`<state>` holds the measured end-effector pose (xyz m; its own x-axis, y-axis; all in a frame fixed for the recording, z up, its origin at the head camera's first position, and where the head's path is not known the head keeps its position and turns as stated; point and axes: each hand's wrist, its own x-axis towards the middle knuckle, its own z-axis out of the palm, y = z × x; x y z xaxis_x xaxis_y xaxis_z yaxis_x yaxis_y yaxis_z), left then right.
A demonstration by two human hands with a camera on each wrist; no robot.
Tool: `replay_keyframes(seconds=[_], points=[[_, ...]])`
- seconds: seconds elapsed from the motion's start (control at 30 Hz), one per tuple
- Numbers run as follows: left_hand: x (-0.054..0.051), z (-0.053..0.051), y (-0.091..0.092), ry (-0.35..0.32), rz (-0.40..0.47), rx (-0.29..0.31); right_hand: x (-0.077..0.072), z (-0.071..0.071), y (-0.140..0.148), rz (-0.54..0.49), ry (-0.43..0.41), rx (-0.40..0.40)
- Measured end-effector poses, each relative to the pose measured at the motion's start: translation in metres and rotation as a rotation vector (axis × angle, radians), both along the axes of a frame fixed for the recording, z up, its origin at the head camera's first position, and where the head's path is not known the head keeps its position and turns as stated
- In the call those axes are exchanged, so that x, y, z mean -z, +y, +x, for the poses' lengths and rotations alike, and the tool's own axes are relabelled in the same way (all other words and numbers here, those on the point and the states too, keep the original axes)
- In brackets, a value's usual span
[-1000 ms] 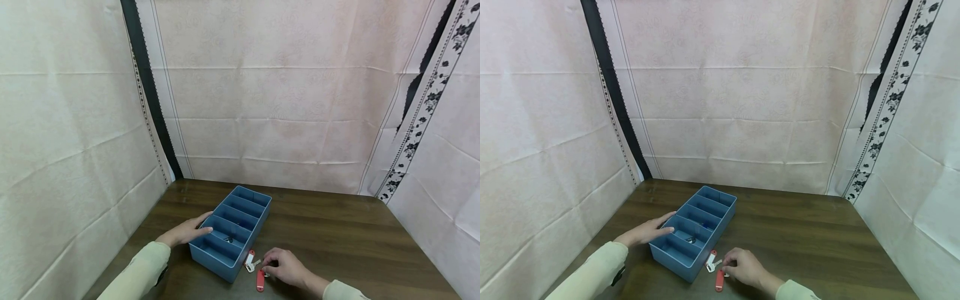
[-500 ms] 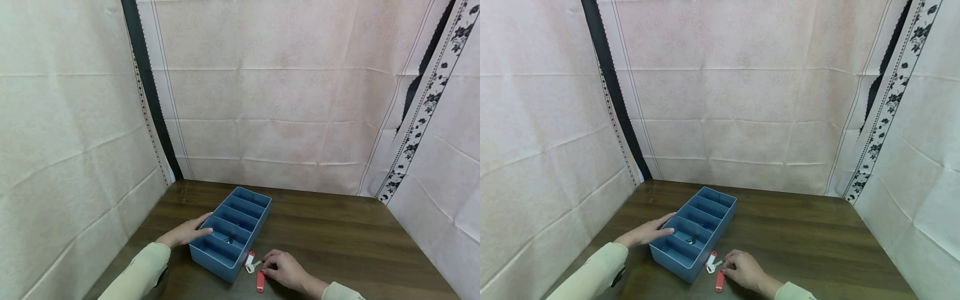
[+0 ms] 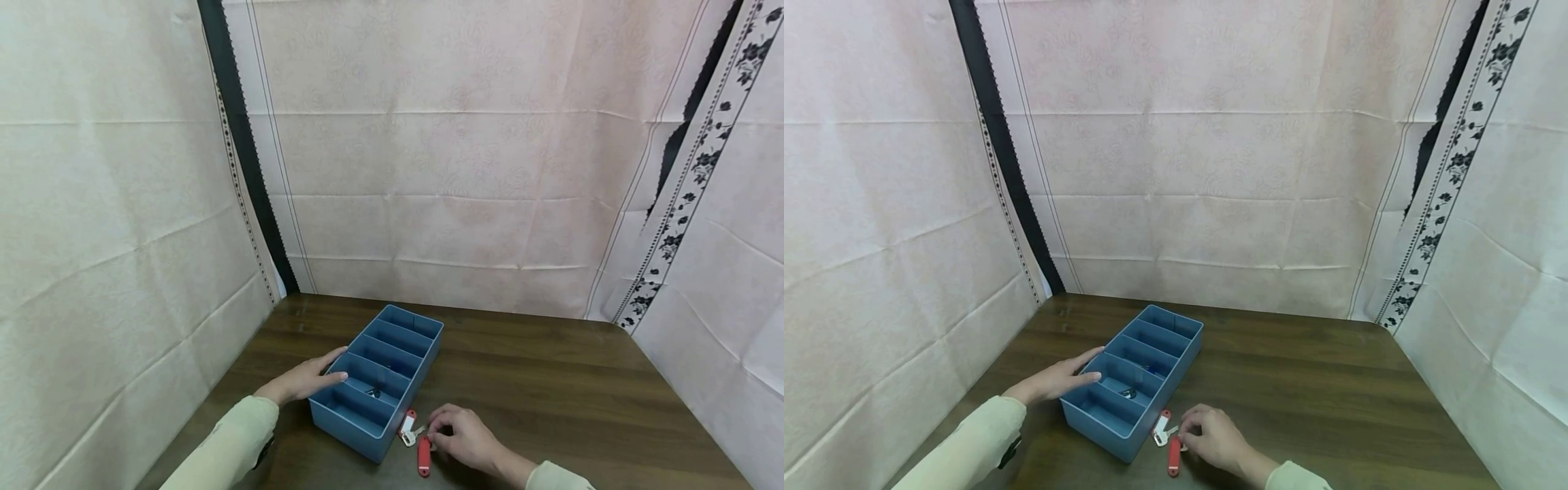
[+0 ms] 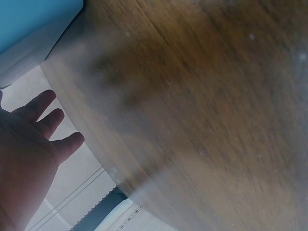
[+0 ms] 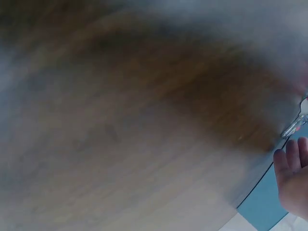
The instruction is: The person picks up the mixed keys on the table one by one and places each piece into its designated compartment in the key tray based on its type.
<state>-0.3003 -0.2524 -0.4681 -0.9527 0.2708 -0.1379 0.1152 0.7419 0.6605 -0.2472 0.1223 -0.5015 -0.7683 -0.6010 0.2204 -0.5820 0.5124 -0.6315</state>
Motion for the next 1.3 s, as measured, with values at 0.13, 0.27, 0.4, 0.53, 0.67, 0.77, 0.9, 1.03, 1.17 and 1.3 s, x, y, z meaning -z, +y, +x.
replay_keyframes(seconds=[0.13, 0.27, 0.4, 0.53, 0.67, 0.77, 0.9, 1.03, 1.17, 1.3], points=[[0.000, 0.000, 0.000, -0.005, 0.007, -0.002, -0.003, 0.001, -0.003, -0.028, -0.048, 0.025], [0.000, 0.000, 0.001, -0.003, 0.004, -0.002, -0.009, 0.001, -0.005, -0.082, -0.063, 0.057], [-0.001, 0.000, 0.002, 0.000, 0.005, -0.001, -0.015, 0.002, -0.009, -0.138, -0.038, 0.087], [-0.001, 0.001, 0.002, 0.002, 0.004, -0.001, -0.024, 0.003, -0.014, -0.178, -0.025, 0.116], [-0.002, 0.001, 0.002, 0.001, -0.001, -0.006, -0.036, 0.002, -0.023, -0.234, -0.026, 0.148], [-0.001, 0.001, 0.002, 0.001, -0.004, -0.008, -0.047, 0.002, -0.031, -0.284, -0.029, 0.160], [0.000, 0.000, 0.001, 0.004, -0.006, -0.005, -0.060, 0.002, -0.041, -0.334, -0.046, 0.152], [0.001, -0.001, 0.000, 0.004, -0.006, -0.003, -0.067, 0.005, -0.050, -0.359, -0.072, 0.146], [0.001, -0.001, -0.001, 0.005, -0.003, -0.001, -0.070, 0.005, -0.060, -0.374, -0.101, 0.145], [0.001, 0.000, -0.001, 0.004, 0.000, -0.005, -0.071, 0.005, -0.070, -0.390, -0.132, 0.140]])
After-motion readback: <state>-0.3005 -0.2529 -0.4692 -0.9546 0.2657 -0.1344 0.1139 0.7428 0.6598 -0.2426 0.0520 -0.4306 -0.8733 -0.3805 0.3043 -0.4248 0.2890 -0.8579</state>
